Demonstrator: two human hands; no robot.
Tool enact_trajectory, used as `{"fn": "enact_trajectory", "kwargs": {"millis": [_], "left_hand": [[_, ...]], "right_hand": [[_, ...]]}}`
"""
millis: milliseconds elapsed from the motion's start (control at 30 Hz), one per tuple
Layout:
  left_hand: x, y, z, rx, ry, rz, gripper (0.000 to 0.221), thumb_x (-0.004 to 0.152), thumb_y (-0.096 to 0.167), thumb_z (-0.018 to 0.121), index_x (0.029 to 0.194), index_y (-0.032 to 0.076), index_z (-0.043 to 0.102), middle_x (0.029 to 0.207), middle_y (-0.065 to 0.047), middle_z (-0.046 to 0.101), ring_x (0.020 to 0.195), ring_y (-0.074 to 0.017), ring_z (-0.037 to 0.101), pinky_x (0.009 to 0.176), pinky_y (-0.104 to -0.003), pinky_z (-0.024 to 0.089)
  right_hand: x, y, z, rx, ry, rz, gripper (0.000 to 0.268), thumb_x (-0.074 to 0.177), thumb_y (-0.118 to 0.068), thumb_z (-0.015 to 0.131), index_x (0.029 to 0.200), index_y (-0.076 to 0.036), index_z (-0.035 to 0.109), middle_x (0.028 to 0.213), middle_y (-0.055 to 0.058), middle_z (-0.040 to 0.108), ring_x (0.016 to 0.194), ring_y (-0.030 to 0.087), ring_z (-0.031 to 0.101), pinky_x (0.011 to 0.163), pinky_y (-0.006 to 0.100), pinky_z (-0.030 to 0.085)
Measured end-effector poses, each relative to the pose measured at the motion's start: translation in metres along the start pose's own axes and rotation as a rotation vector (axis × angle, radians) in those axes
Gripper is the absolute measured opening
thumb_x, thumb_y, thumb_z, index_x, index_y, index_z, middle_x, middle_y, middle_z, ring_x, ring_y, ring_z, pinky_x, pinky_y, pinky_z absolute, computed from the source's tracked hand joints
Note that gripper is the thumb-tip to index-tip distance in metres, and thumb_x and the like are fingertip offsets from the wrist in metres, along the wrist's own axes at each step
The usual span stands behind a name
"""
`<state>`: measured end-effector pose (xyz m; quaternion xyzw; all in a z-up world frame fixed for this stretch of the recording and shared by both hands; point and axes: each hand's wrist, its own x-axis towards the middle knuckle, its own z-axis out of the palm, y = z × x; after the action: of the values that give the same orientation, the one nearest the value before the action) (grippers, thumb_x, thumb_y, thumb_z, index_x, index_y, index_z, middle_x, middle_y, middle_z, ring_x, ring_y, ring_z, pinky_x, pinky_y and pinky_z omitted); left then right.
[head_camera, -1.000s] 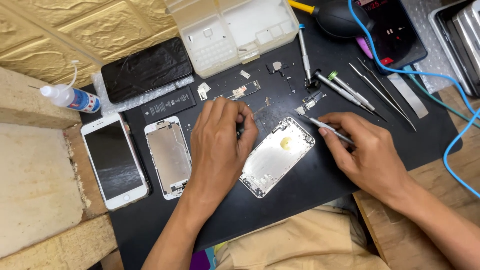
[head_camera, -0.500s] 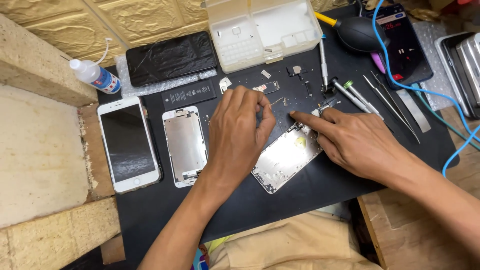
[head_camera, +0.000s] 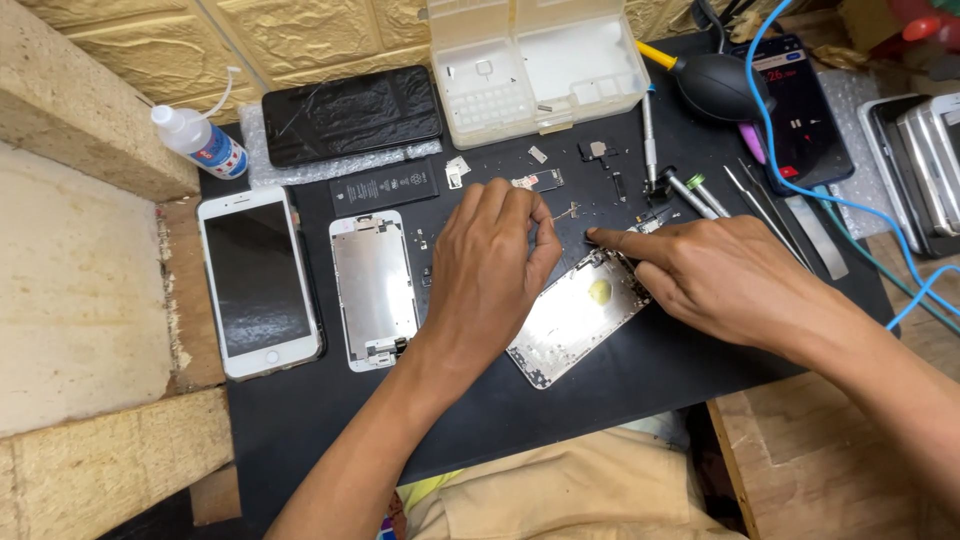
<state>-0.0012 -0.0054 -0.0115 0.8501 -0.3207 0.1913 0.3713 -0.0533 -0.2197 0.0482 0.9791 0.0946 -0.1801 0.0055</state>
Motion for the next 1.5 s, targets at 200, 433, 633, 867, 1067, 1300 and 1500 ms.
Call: {"fn": "enact_trajectory", "kwargs": {"millis": [200,433,633,867,1067,1300,1500], "left_hand": [[-0.008,-0.01,0.012,0.082,-0.082,0.011,0.01,0.093,0.006,0.066,0.088,0.007,0.058,0.084,-0.007,0.055,0.078,-0.0291,0.052,0.066,-0.042,0.044],[-0.008,-0.016,0.024,0.233,-0.105,0.076,0.013,0.095,0.007,0.065,0.083,0.008,0.061,0.08,-0.007,0.053,0.077,-0.028,0.049,0.07,-0.042,0.037],[-0.007,-0.019,0.025,0.191,-0.136,0.085,0.009,0.098,0.009,0.067,0.089,0.008,0.067,0.083,-0.006,0.056,0.08,-0.0286,0.051,0.073,-0.042,0.036],[-0.003,-0.018,0.007,0.167,-0.077,0.152,0.004,0.095,0.005,0.074,0.092,0.006,0.076,0.08,-0.005,0.052,0.076,-0.0253,0.046,0.067,-0.04,0.034],[0.005,-0.011,-0.006,0.093,-0.079,0.199,0.006,0.097,0.004,0.071,0.091,0.005,0.071,0.084,-0.006,0.053,0.078,-0.0267,0.048,0.07,-0.04,0.037],[-0.001,-0.011,-0.003,-0.03,-0.362,0.203,0.009,0.087,0.016,0.072,0.082,0.008,0.071,0.078,-0.006,0.056,0.076,-0.0313,0.057,0.066,-0.047,0.041],[-0.004,-0.008,-0.002,0.034,-0.333,0.217,0.008,0.087,0.01,0.068,0.08,0.007,0.064,0.079,-0.007,0.057,0.075,-0.0311,0.057,0.062,-0.045,0.04]], "right_hand": [[-0.031,0.017,0.006,0.342,0.219,0.141,0.049,0.095,-0.014,0.043,0.137,-0.022,0.067,0.1,0.008,0.08,0.07,0.033,0.071,0.068,0.044,0.049],[-0.07,0.021,0.054,0.51,0.364,0.226,0.028,0.095,-0.013,0.057,0.118,-0.007,0.072,0.122,0.005,0.076,0.101,0.02,0.073,0.071,0.034,0.055],[-0.071,0.022,0.069,0.39,0.641,-0.005,0.02,0.101,-0.006,0.061,0.116,0.005,0.068,0.105,0.016,0.067,0.096,0.028,0.066,0.092,0.039,0.053],[-0.067,0.022,0.065,0.033,0.724,-0.023,0.015,0.103,-0.013,0.073,0.115,-0.005,0.075,0.103,0.008,0.07,0.095,0.026,0.068,0.08,0.036,0.054],[-0.026,0.001,0.036,0.214,0.655,-0.398,0.014,0.097,-0.013,0.073,0.106,-0.002,0.071,0.099,0.011,0.067,0.087,0.028,0.064,0.078,0.038,0.053],[0.008,-0.001,0.038,0.245,0.642,-0.529,0.011,0.099,-0.011,0.071,0.107,-0.002,0.07,0.101,0.012,0.063,0.087,0.03,0.06,0.075,0.04,0.051],[0.019,0.002,0.037,0.236,0.61,-0.638,0.007,0.101,-0.009,0.067,0.098,-0.003,0.066,0.099,0.012,0.06,0.082,0.031,0.057,0.07,0.04,0.047]]}}
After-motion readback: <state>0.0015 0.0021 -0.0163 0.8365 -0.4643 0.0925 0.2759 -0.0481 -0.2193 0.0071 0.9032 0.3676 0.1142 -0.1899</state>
